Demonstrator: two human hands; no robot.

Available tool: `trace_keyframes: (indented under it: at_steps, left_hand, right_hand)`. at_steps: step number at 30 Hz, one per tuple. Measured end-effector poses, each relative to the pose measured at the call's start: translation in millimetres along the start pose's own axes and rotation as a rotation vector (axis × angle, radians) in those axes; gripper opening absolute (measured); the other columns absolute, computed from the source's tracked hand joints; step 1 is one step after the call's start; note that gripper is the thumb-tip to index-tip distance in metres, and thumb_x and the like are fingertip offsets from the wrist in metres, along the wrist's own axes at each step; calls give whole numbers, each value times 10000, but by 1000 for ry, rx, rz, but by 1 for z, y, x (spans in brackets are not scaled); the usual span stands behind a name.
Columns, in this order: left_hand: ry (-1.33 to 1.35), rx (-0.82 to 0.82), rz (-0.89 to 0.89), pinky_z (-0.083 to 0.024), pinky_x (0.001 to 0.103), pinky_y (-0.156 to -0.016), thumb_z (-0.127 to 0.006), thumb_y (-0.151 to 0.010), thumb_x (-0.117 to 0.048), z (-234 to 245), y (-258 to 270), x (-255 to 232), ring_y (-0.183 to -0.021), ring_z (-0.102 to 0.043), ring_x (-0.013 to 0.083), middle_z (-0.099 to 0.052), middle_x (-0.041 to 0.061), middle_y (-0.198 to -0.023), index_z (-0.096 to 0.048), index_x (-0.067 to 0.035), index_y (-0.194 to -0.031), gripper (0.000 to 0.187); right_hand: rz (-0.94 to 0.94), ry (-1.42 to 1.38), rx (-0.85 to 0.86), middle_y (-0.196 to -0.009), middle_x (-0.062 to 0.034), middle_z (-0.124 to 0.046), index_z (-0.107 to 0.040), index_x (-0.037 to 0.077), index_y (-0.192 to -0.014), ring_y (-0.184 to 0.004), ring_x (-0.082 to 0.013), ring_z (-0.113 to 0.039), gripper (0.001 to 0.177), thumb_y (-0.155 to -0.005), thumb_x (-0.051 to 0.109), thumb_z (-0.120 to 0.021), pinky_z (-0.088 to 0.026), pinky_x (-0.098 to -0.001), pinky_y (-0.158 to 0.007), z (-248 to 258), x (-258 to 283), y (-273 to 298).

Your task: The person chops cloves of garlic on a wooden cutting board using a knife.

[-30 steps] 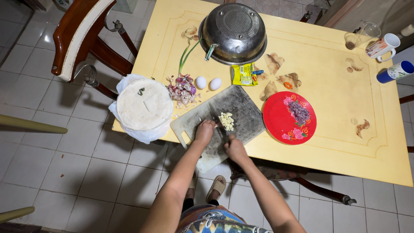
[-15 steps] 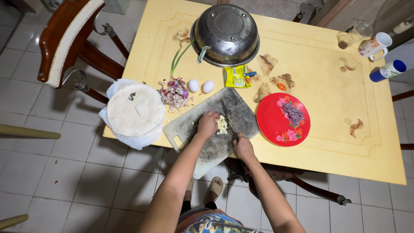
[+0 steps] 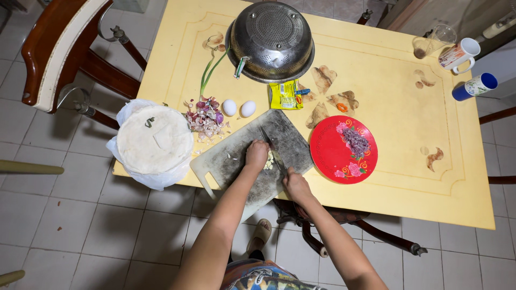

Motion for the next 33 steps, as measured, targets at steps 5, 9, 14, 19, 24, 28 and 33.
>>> trace_keyframes:
  at_steps: [5,9,14,19,24,28,33]
  left_hand:
    - [-42,10,-15,-555,450,-872,-628,-845,-80,-2,-5,-2,-965,-658,331,-706,145,-908,-733,-56,-763,136]
    - [9,82,-82,-548,452,-883,-635,-863,-101,10,-2,-15,-964,-660,338,-727,148,-914,-758,-59,-818,137]
    - [116,22,115,-551,461,-888,-664,-862,-120,65,17,5,-965,-671,364,-729,171,-1009,-785,-62,-950,160]
    - [147,-154,44,-555,473,-878,-718,-769,-68,90,41,13,-979,-685,406,-727,205,-1022,-779,-37,-990,231]
    - [341,-35,88,-581,416,-857,-660,-826,-3,85,49,5,-920,-720,334,-741,149,-985,-765,-39,-1064,262]
    - [279,23,218,-567,427,-817,-682,-829,-27,105,52,2,-883,-702,338,-704,154,-988,-772,-56,-1076,265]
    - [239,-14,151,-554,436,-860,-746,-748,-7,94,54,10,-946,-660,389,-662,210,-1061,-710,7,-1156,410]
  right_hand:
    - [-16,14,-92,-846,-335,-685,-517,-1,-1077,-819,-520,-677,244,-955,210,-532,-525,-593,-788,-19,0,-9]
    - [-10,-95,3,-829,-332,-678,-544,9,-1061,-827,-520,-678,230,-936,203,-539,-529,-589,-766,-3,0,-19]
    - [11,-41,7,-823,-338,-675,-536,2,-1061,-847,-530,-672,245,-969,230,-538,-528,-587,-775,10,14,1]
    - [2,-64,-34,-806,-338,-668,-522,12,-1073,-815,-540,-657,235,-959,216,-525,-521,-603,-748,5,26,10]
    - [53,5,-50,-774,-334,-675,-513,15,-1048,-777,-538,-659,220,-977,223,-522,-511,-616,-755,-6,44,22]
    - [61,8,-71,-779,-332,-675,-513,13,-1017,-767,-530,-667,203,-970,210,-524,-522,-612,-746,-9,51,26]
    - [78,23,-83,-783,-333,-678,-498,-5,-1031,-764,-530,-672,215,-964,198,-521,-530,-610,-739,-15,60,34]
Point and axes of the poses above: each hand's wrist, its own y-axis away from the middle knuckle, its own z-axis out of the back of the hand, x = y × z, the point moved 9 cm from there along -y, towards the middle knuckle
